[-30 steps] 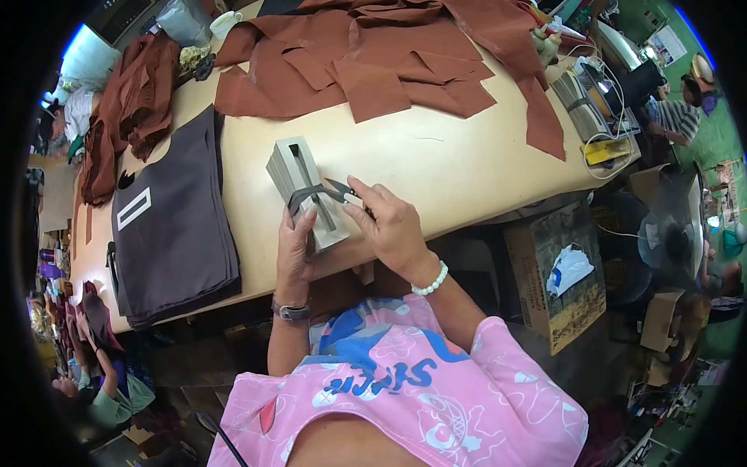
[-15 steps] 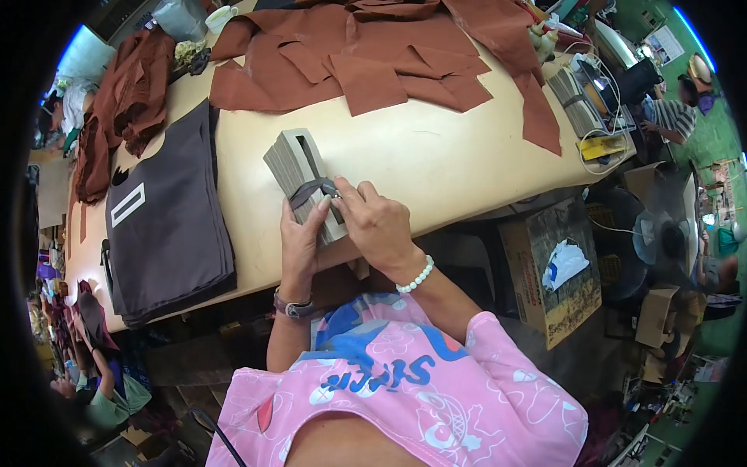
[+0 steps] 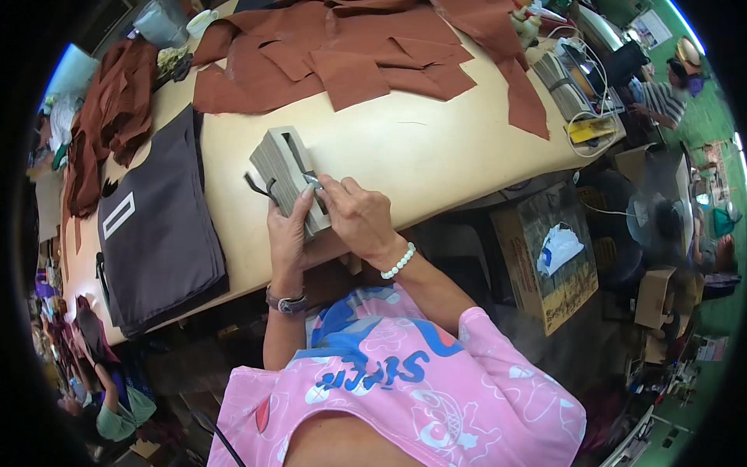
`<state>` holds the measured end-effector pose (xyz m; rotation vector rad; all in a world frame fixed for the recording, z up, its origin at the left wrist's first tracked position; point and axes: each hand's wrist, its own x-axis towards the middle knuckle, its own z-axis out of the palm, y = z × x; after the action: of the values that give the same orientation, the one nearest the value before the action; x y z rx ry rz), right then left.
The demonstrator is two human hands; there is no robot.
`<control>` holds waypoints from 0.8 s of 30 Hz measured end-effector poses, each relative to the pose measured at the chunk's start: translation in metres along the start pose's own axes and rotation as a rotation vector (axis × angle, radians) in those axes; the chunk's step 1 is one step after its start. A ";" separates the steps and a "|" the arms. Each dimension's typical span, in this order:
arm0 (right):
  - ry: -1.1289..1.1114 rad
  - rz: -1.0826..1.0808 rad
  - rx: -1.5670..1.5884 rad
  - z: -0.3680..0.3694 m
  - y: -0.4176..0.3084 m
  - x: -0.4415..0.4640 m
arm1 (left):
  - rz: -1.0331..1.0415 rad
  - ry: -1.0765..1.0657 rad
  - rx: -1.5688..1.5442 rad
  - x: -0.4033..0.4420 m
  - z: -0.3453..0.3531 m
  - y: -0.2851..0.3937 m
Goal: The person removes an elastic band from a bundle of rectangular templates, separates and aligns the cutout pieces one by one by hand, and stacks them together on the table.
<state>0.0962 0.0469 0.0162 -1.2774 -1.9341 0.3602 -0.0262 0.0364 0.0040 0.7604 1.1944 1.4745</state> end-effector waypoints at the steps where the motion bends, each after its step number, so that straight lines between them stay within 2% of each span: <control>1: 0.010 0.007 0.037 0.001 0.002 -0.001 | -0.005 0.023 0.004 0.000 0.000 0.001; 6: 0.293 0.111 0.253 -0.004 0.040 0.011 | -0.062 0.022 -0.075 -0.002 -0.007 -0.005; 9: 0.360 0.466 0.273 -0.047 0.085 0.027 | -0.099 -0.014 -0.122 -0.001 -0.015 -0.009; 11: 0.525 0.500 0.293 -0.076 0.140 0.039 | -0.104 -0.041 -0.148 0.001 -0.021 -0.011; 13: 0.704 0.331 0.085 -0.115 0.222 0.050 | -0.121 -0.051 -0.159 -0.001 -0.020 -0.007; 15: 0.718 0.392 -0.243 -0.179 0.251 0.065 | -0.135 -0.048 -0.177 -0.002 -0.019 -0.007; 17: 0.759 0.259 -0.713 -0.235 0.294 0.075 | -0.142 -0.034 -0.198 -0.001 -0.020 -0.008; 22: 0.528 0.585 -0.882 -0.323 0.336 0.097 | -0.202 -0.092 -0.244 0.001 -0.023 -0.008; 24: 0.478 0.564 -0.992 -0.331 0.352 0.104 | -0.197 -0.078 -0.213 0.001 -0.023 -0.008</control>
<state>0.5481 0.2407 0.0685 -2.2791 -1.2912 -0.6879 -0.0448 0.0302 -0.0105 0.5346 1.0048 1.3700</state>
